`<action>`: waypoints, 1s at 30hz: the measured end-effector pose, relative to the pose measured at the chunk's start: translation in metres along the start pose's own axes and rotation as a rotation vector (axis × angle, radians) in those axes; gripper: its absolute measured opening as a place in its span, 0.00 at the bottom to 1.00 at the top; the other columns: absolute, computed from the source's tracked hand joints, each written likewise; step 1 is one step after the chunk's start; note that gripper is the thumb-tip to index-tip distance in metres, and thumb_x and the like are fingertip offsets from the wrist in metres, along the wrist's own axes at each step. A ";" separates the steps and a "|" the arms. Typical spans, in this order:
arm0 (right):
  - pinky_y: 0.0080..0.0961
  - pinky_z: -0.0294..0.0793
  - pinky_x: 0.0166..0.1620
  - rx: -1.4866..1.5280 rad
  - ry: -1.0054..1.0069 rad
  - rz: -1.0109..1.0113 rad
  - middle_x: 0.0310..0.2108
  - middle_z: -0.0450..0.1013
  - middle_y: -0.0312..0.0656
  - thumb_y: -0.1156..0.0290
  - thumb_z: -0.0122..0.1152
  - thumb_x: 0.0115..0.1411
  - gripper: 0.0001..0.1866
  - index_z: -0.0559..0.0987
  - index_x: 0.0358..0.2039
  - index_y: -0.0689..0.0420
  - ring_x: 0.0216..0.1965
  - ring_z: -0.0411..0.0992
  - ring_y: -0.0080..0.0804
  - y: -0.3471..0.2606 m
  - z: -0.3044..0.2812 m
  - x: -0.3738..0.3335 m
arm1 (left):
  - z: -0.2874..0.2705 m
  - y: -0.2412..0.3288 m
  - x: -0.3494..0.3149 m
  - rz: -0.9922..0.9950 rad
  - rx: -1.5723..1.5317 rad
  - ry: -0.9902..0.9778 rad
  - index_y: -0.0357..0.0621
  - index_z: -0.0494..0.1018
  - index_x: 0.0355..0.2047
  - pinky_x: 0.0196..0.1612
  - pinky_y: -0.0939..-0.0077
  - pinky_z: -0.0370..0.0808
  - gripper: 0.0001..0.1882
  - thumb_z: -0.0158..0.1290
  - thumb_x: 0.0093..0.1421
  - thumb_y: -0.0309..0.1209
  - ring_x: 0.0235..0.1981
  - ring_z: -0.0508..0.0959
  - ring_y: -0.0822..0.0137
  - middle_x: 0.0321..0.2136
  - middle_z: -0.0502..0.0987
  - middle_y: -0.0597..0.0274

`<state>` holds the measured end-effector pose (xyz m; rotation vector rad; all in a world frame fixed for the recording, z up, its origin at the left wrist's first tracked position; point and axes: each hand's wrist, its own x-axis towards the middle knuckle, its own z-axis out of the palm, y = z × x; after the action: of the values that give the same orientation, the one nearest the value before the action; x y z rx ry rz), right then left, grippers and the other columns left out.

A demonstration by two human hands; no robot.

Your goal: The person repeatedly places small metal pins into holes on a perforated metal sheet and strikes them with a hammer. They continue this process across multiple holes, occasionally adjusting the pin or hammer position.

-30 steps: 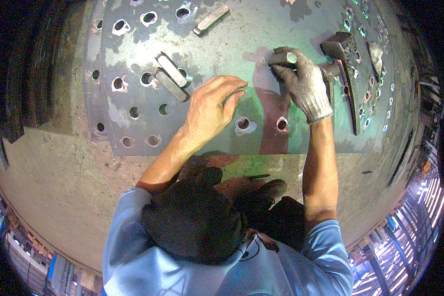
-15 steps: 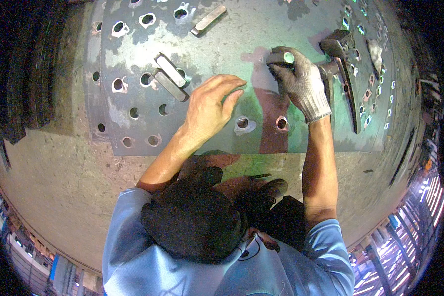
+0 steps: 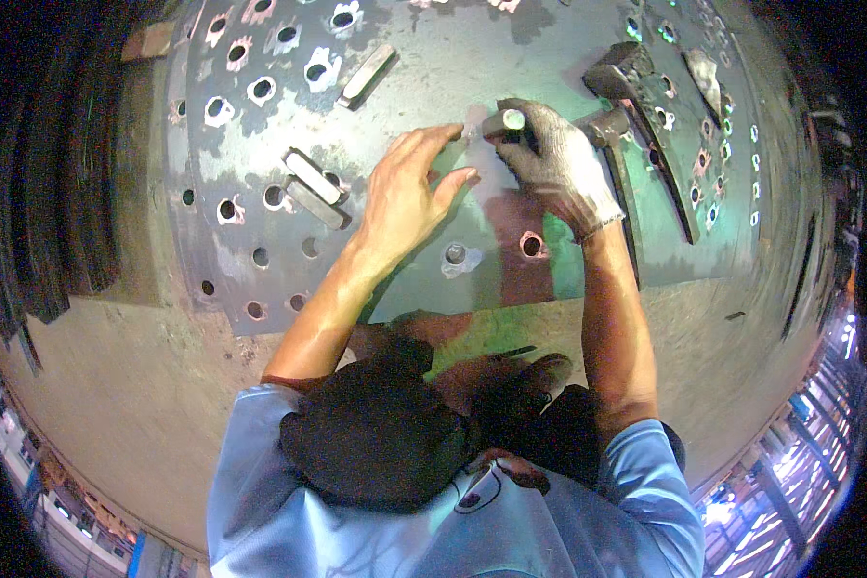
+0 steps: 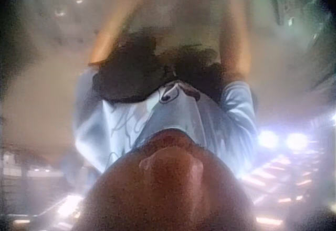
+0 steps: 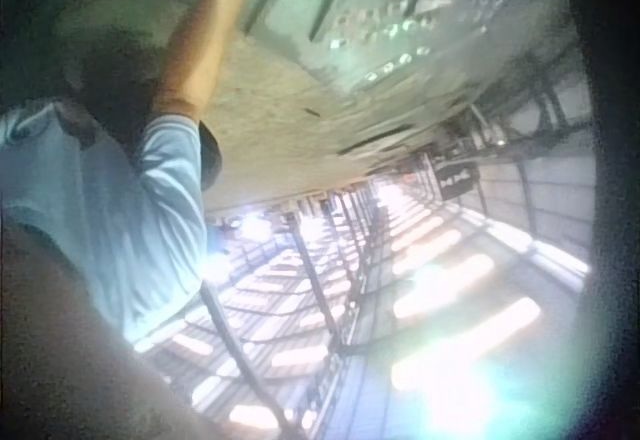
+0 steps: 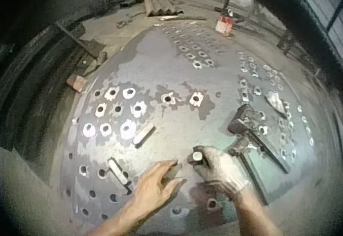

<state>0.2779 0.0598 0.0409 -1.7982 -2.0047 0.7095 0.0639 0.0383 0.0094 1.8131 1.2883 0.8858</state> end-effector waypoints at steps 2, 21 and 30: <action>0.35 0.77 0.52 -0.035 0.104 0.110 0.48 0.79 0.52 0.63 0.70 0.56 0.25 0.79 0.53 0.59 0.48 0.79 0.46 -0.013 -0.005 -0.009 | 0.007 -0.005 0.016 0.121 0.048 0.038 0.40 0.76 0.53 0.52 0.62 0.77 0.28 0.69 0.54 0.35 0.48 0.80 0.51 0.48 0.79 0.51; 0.46 0.72 0.53 -0.494 0.549 0.295 0.47 0.77 0.54 0.52 0.66 0.60 0.27 0.79 0.50 0.60 0.49 0.74 0.56 0.092 -0.004 -0.067 | 0.036 -0.024 0.052 0.268 0.082 -0.056 0.38 0.80 0.42 0.46 0.65 0.77 0.18 0.69 0.52 0.32 0.43 0.80 0.54 0.41 0.82 0.54; 0.45 0.72 0.55 -0.514 0.540 0.330 0.48 0.77 0.54 0.51 0.66 0.60 0.27 0.80 0.51 0.59 0.51 0.74 0.55 0.088 -0.003 -0.066 | 0.037 -0.025 0.052 0.274 0.063 -0.037 0.39 0.80 0.41 0.46 0.65 0.78 0.16 0.68 0.53 0.31 0.42 0.80 0.54 0.40 0.82 0.55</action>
<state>0.3599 0.0008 -0.0035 -2.3190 -1.6220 -0.2454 0.0975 0.0873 -0.0237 2.0806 1.0710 0.9606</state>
